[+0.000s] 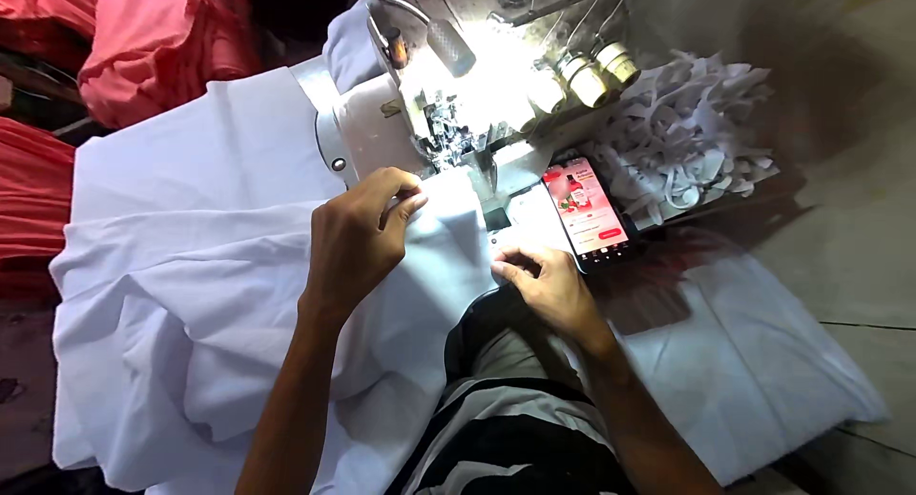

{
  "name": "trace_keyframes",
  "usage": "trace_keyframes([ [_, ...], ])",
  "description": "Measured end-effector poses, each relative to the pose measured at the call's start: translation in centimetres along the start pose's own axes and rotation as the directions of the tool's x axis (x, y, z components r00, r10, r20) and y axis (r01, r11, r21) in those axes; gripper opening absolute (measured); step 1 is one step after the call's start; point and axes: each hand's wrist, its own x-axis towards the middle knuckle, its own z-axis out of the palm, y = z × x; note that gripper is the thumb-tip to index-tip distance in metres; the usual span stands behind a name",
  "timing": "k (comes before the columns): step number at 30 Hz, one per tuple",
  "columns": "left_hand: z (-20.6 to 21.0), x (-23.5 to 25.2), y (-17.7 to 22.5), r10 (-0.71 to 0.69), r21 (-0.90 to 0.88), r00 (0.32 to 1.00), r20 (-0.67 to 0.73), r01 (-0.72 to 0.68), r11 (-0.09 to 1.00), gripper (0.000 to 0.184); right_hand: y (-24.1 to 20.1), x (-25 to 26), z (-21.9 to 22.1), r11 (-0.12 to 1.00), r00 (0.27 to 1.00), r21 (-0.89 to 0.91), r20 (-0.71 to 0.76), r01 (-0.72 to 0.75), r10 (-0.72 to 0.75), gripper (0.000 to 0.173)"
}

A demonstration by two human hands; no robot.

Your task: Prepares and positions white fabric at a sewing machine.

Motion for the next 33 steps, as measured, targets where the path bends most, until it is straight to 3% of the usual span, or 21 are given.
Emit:
trace_keyframes([
  [5, 0.08, -0.07, -0.04, 0.002, -0.011, 1.000, -0.008, -0.002, 1.000, 0.015, 0.03, 0.21, 0.11, 0.999, 1.000, 0.042, -0.010, -0.011, 0.011, 0.012],
  [10, 0.10, -0.09, -0.03, -0.019, -0.008, 1.000, -0.011, 0.019, 1.000, 0.015, -0.33, 0.31, 0.29, 0.995, 0.996, 0.031, 0.020, -0.092, 0.091, 0.033],
  [15, 0.50, -0.33, -0.35, -0.028, -0.015, 0.999, -0.028, 0.027, 1.000, 0.015, -0.48, 0.18, 0.49, 0.987, 0.997, -0.142, 0.016, -0.074, 0.077, 0.022],
  [21, 0.66, -0.34, -0.36, -0.046, -0.037, 0.998, -0.048, 0.045, 0.998, 0.015, -0.04, 0.19, 0.66, 0.992, 0.999, -0.119, -0.009, -0.039, 0.038, 0.009],
  [33, -0.16, 0.20, -0.26, -0.059, -0.046, 0.997, -0.058, 0.056, 0.997, 0.016, 0.00, -0.13, 0.96, 0.992, 0.997, -0.129, -0.080, -0.001, -0.009, 0.010],
])
